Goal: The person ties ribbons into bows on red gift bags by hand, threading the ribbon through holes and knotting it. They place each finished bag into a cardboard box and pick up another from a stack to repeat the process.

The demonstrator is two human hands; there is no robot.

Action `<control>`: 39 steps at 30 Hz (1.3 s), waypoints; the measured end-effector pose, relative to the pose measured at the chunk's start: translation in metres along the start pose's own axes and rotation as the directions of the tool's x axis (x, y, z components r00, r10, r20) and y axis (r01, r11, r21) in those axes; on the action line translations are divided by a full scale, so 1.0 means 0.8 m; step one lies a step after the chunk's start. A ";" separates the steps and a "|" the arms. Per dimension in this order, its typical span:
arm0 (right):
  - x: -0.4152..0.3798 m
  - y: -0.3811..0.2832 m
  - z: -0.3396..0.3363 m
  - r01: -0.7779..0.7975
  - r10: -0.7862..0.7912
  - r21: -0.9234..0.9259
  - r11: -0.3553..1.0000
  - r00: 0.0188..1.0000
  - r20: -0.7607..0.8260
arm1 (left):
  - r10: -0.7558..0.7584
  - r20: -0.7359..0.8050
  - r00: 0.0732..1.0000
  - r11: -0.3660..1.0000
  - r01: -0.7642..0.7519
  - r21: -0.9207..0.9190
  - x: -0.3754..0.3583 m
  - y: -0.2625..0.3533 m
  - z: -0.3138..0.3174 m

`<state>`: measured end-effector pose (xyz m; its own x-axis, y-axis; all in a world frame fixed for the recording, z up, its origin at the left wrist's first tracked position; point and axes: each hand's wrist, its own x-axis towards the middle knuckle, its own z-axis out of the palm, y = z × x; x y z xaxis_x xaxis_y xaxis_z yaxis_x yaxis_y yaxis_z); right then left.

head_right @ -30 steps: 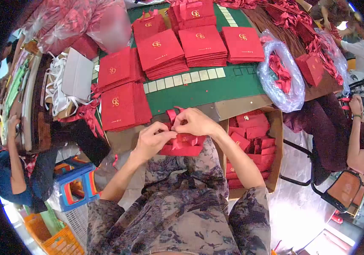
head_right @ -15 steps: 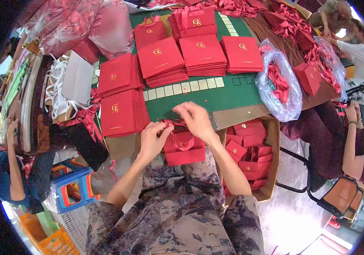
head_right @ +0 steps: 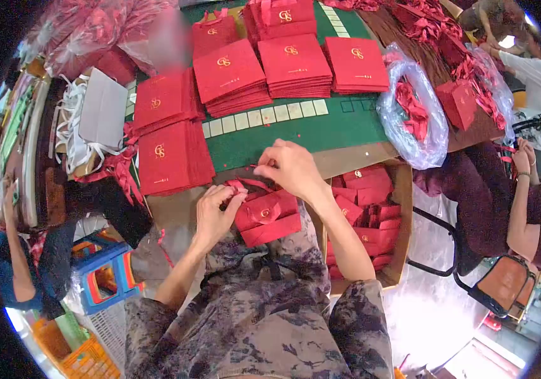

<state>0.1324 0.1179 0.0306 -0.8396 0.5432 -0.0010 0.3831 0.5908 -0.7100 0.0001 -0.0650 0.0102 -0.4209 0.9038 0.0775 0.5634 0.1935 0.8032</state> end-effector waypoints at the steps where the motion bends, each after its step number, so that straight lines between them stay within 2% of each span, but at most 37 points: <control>1: 0.000 -0.002 0.003 0.060 -0.057 -0.061 0.996 0.997 0.049 | 0.000 -0.004 1.000 1.000 0.000 -0.009 -0.002 -0.002 0.002; 3: 0.002 0.005 0.023 0.100 -0.092 -0.119 0.988 0.993 0.070 | 0.000 -0.003 1.000 1.000 0.000 -0.017 -0.003 -0.005 0.007; 5: 0.006 0.017 0.042 0.219 -0.172 -0.241 0.945 0.964 0.201 | 0.052 -0.025 0.998 0.999 -0.052 -0.010 -0.003 -0.009 0.009; 6: 0.006 0.016 0.045 0.217 -0.174 -0.252 0.943 0.968 0.184 | 0.051 -0.029 0.998 0.999 -0.051 -0.004 -0.003 -0.008 0.008; 7: 0.005 0.014 0.047 0.227 -0.184 -0.247 0.942 0.965 0.185 | -0.015 -0.050 0.999 0.999 0.013 -0.046 -0.003 -0.006 0.008; 8: 0.004 0.011 0.048 0.101 -0.090 -0.103 0.990 0.991 0.099 | -0.082 -0.071 0.994 0.993 0.075 -0.090 -0.003 -0.004 0.007; 9: 0.002 0.006 0.048 -0.020 0.018 0.054 0.998 0.999 0.032 | -0.086 -0.083 0.993 0.993 0.079 -0.084 -0.001 -0.008 0.007; 10: -0.006 0.000 0.045 0.007 -0.002 0.106 0.994 0.999 -0.043 | -0.112 -0.076 0.991 0.984 0.100 -0.145 0.001 -0.015 0.009; 11: -0.013 -0.004 0.045 0.018 -0.014 0.109 0.994 0.999 -0.041 | -0.135 -0.068 0.989 0.971 0.118 -0.206 0.004 -0.019 0.009; 12: -0.018 -0.007 0.045 -0.004 0.015 0.188 0.982 0.998 -0.056 | -0.200 -0.025 0.979 0.944 0.185 -0.275 0.006 -0.018 0.009; 14: -0.029 -0.015 0.050 -0.030 0.058 0.308 0.951 0.995 -0.082 | -0.212 -0.001 0.977 0.933 0.202 -0.298 0.007 -0.032 0.016; 15: -0.033 -0.018 0.052 -0.026 0.053 0.308 0.951 0.995 -0.081 | -0.220 0.034 0.975 0.921 0.219 -0.323 0.010 -0.032 0.016; 17: -0.039 -0.022 0.055 -0.004 0.028 0.180 0.984 0.991 -0.131 | -0.250 0.042 0.967 0.893 0.247 -0.377 0.011 -0.029 0.020; 18: -0.042 -0.023 0.055 0.054 -0.032 0.135 0.989 0.987 -0.156 | -0.242 0.039 0.970 0.888 0.237 -0.393 0.012 -0.030 0.022; 23: -0.046 -0.026 0.052 0.072 -0.060 0.086 0.994 0.989 -0.137 | -0.222 0.024 0.975 0.881 0.211 -0.422 0.014 -0.030 0.024; 25: -0.046 -0.029 0.046 0.095 -0.082 0.097 0.991 0.988 -0.129 | -0.200 0.018 0.980 0.912 0.192 -0.363 0.018 -0.026 0.020; 26: -0.047 -0.033 0.040 0.010 0.015 0.235 0.972 0.994 -0.106 | -0.198 0.017 0.980 0.912 0.190 -0.364 0.018 -0.025 0.019; 27: -0.047 -0.036 0.036 -0.076 0.109 0.364 0.928 0.991 -0.071 | -0.138 -0.031 0.990 0.945 0.122 -0.303 0.020 -0.023 0.018; 28: -0.045 -0.035 0.035 -0.076 0.109 0.361 0.930 0.991 -0.073 | -0.075 -0.075 0.994 0.970 0.055 -0.238 0.022 -0.021 0.019; 29: -0.040 -0.035 0.037 -0.013 0.075 0.336 0.942 0.982 -0.172 | -0.073 -0.074 0.995 0.969 0.053 -0.242 0.022 -0.019 0.018; 30: -0.035 -0.034 0.038 0.046 0.040 0.307 0.951 0.962 -0.269 | -0.033 -0.058 0.998 0.985 0.022 -0.170 0.024 -0.014 0.016; 31: -0.032 -0.032 0.037 0.041 0.045 0.305 0.952 0.962 -0.270 | 0.006 -0.037 0.999 0.995 -0.009 -0.099 0.025 -0.011 0.015; 32: -0.028 -0.029 0.037 0.003 0.064 0.370 0.929 0.984 -0.169 | 0.008 -0.033 0.999 0.995 -0.011 -0.103 0.026 -0.011 0.015; 33: -0.024 -0.025 0.037 -0.040 0.076 0.430 0.902 0.995 -0.067 | 0.061 -0.031 0.998 0.996 -0.063 -0.067 0.028 -0.012 0.015; 34: -0.021 -0.017 0.044 -0.047 0.099 0.523 0.851 0.992 -0.073 | 0.114 -0.028 0.993 0.993 -0.115 -0.030 0.029 -0.011 0.015; 35: -0.018 -0.008 0.047 -0.045 0.100 0.520 0.853 0.992 -0.077 | 0.119 -0.028 0.993 0.992 -0.120 -0.033 0.029 -0.009 0.016; 37: -0.008 -0.005 0.044 -0.025 0.193 0.706 0.708 0.968 -0.158 | 0.101 -0.231 0.968 0.994 -0.107 -0.014 0.023 0.000 0.013; 38: -0.009 -0.004 0.037 -0.085 0.301 0.754 0.651 0.941 -0.153 | 0.108 -0.231 0.967 0.994 -0.098 0.055 0.017 -0.003 0.011; 39: -0.008 0.013 0.035 -0.110 0.326 0.783 0.613 0.937 -0.124 | 0.113 -0.232 0.966 0.993 -0.103 0.056 0.009 -0.004 0.016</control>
<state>0.1309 0.1040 0.0038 -0.6141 0.7758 -0.1452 0.0252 -0.1646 -0.9860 0.0042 -0.0542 0.0005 -0.5077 0.8065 0.3029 0.6424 0.1202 0.7569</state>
